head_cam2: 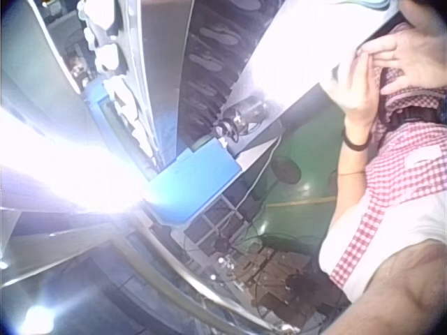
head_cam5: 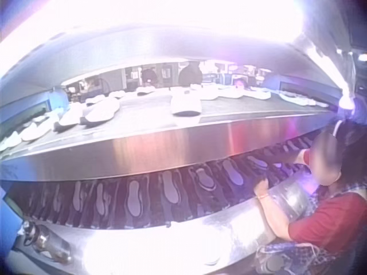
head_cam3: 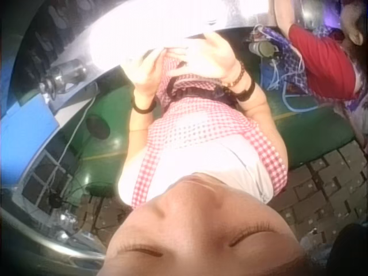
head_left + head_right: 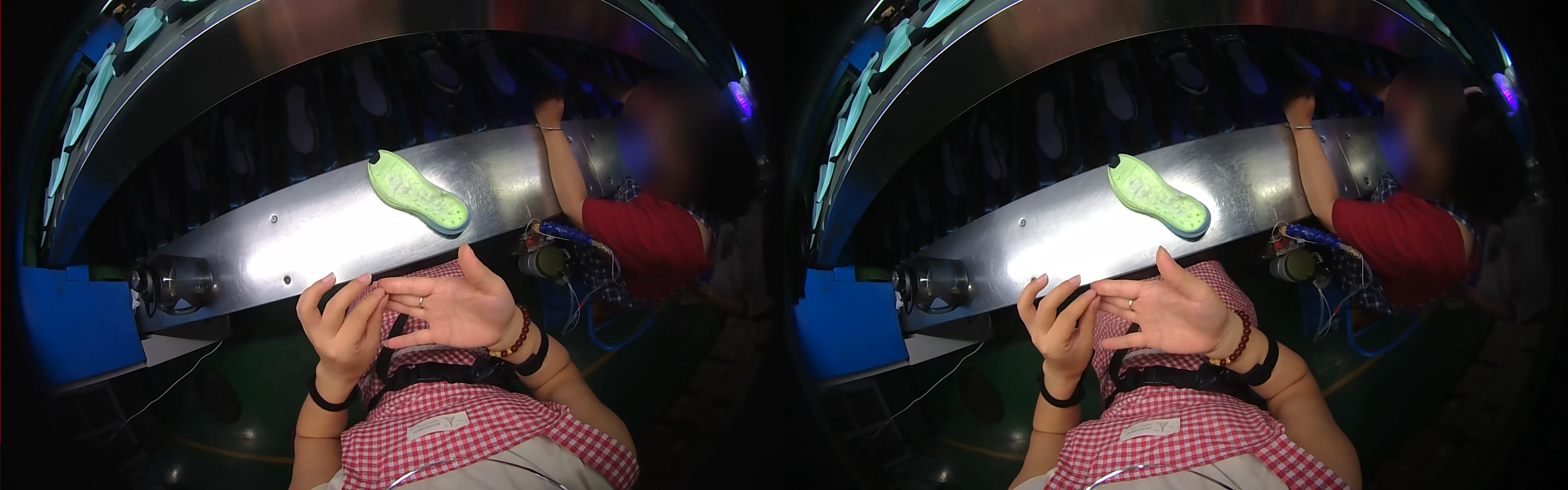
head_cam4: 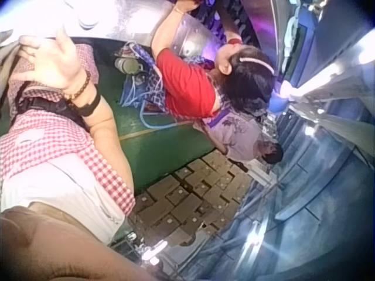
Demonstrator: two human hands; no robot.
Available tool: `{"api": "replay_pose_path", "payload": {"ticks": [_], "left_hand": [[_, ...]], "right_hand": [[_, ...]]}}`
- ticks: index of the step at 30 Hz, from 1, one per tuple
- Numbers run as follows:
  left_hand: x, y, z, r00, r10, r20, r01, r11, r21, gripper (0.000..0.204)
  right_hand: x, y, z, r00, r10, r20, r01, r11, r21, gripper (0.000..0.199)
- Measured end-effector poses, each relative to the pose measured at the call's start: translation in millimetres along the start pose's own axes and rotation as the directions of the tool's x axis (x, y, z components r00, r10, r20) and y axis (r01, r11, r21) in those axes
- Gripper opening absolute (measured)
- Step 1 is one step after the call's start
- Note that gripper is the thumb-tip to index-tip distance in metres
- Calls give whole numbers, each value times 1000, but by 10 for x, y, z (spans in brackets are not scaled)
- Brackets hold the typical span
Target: Applying glue or primer to shoe soles using a brush on a factory assembly line.
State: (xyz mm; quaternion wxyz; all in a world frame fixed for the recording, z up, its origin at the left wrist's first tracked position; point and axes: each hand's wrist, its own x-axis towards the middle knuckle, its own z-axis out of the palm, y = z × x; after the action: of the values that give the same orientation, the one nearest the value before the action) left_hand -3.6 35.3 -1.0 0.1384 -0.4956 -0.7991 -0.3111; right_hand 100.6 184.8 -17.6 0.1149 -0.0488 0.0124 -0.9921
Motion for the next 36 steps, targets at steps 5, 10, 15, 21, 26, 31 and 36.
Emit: {"api": "replay_pose_path", "payload": {"ticks": [5, 10, 15, 21, 26, 31, 36], "left_hand": [[-50, -22, 42, 997, 77, -15, -75, 993, 92, 16], [-19, -10, 14, 993, 115, 16, -116, 986, 116, 15], [2, 1, -6, 987, 148, 62, -153, 983, 103, 19], [-27, -5, 30, 977, 189, 94, -199, 974, 111, 20], [-52, -49, 91, 982, 184, 33, -186, 976, 112, 17], [-18, -58, 74, 993, 117, 15, -118, 989, 85, 20], [35, -108, 34, 997, 78, 21, -79, 993, 85, 19]], "right_hand": [[14, 29, 62, 1000, 13, -17, -13, 1000, 3, 91], [28, 52, 98, 998, 28, -48, -28, 1000, -5, 91], [22, 99, 61, 996, 58, -68, -60, 998, -27, 89], [3, 150, 24, 995, 71, -66, -76, 994, -80, 84], [4, 139, -15, 995, 66, -73, -70, 996, -56, 85], [24, 93, 15, 992, 68, -106, -73, 996, -41, 90], [29, 49, -3, 988, 60, -142, -60, 998, 5, 94]]}}
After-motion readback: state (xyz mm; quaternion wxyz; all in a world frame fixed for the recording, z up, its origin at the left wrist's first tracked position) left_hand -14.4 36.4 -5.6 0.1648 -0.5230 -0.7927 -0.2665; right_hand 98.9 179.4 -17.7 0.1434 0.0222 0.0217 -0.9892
